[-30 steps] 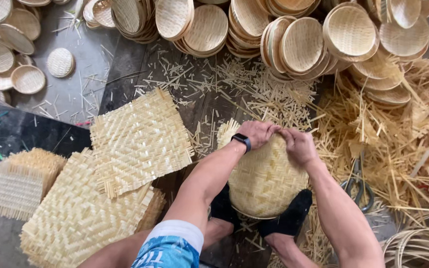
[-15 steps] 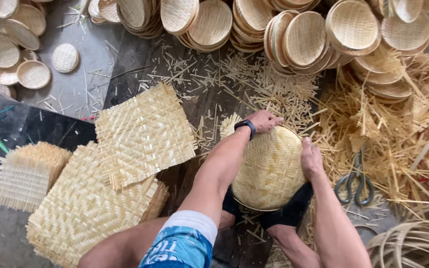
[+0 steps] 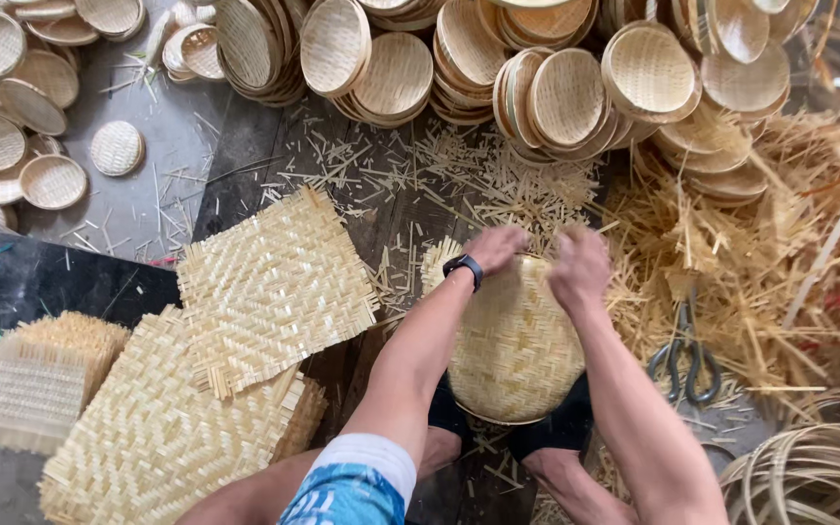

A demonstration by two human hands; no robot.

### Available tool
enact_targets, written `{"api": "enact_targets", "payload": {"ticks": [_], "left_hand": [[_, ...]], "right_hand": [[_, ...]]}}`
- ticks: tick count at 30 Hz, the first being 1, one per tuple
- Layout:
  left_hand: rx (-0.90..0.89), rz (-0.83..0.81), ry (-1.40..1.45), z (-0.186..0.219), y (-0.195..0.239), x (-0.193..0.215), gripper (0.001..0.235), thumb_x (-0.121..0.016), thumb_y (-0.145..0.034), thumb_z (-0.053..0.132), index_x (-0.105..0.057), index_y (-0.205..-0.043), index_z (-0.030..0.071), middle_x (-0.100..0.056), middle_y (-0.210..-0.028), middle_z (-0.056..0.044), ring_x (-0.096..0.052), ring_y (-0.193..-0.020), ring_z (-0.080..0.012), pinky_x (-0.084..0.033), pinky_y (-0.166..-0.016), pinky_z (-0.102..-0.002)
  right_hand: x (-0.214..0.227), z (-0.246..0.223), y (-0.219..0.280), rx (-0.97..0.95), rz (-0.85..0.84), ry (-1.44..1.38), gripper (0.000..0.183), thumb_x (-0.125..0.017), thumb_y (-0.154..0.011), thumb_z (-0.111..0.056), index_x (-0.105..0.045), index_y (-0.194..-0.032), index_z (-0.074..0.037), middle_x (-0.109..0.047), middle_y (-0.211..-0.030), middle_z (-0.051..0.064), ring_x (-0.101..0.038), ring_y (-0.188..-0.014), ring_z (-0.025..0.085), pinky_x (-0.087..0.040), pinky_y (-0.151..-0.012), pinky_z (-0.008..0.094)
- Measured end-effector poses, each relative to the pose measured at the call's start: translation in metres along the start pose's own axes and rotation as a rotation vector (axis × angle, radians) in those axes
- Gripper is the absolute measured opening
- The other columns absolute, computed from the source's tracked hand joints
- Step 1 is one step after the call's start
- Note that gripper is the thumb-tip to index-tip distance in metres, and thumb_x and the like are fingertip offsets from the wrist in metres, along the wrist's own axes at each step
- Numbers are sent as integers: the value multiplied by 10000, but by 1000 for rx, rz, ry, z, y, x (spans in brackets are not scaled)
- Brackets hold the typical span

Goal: The person sits on the floor and uses shears to trim the edges of a woven bamboo mat placed on a wooden mold. They repeatedly flip the mat, trim the excess, and stack the finished pieces.

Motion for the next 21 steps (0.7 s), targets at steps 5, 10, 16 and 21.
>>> {"api": "enact_targets", "payload": {"ticks": [5,10,16,21], "left_hand": [[-349,878,21,2,74,46,394,-484,-940,156,-661,-1292,134,-689,-1220,-136,-638,-1168,-305,-503,-1044,-456],[84,653,-215,-43,140,37,590,-292,-1086,472,-752,-1071,102,-633,-1022,-209,-623,-908,-363,-506,-797,-506],[279,504,-104,-61,119,33,775,-188,-1013,596,-703,-1187,44,-688,-1113,-282,-635,-1031,-490,-487,-885,-572],[484,416,-135,-109,105,18,823,-207,-1017,619,-748,-1136,11,-692,-1209,-297,-634,-1163,-480,-466,-1023,-546]], "right_hand": [[-58,-69,-25,105,-488,333,748,-322,-993,-695,-756,-1049,-88,-782,-1128,233,-741,-1049,366,-575,-906,467],[-35,-91,-20,155,-576,333,808,-437,-810,-871,-774,-946,-149,-767,-1000,177,-735,-951,336,-582,-846,466],[-26,-105,-13,93,-647,374,874,-375,-834,-898,-778,-894,-125,-765,-983,146,-741,-938,292,-580,-846,454],[-43,-92,-10,180,-468,352,781,-417,-926,-772,-728,-1123,-83,-712,-1149,176,-671,-1122,325,-523,-965,467]]}}
Point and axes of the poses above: each hand's wrist, its own y-axis away from the middle knuckle, its own x-axis out of the back of the hand, z = x × y, the point moved 6 cm from there along -y, towards the middle knuckle
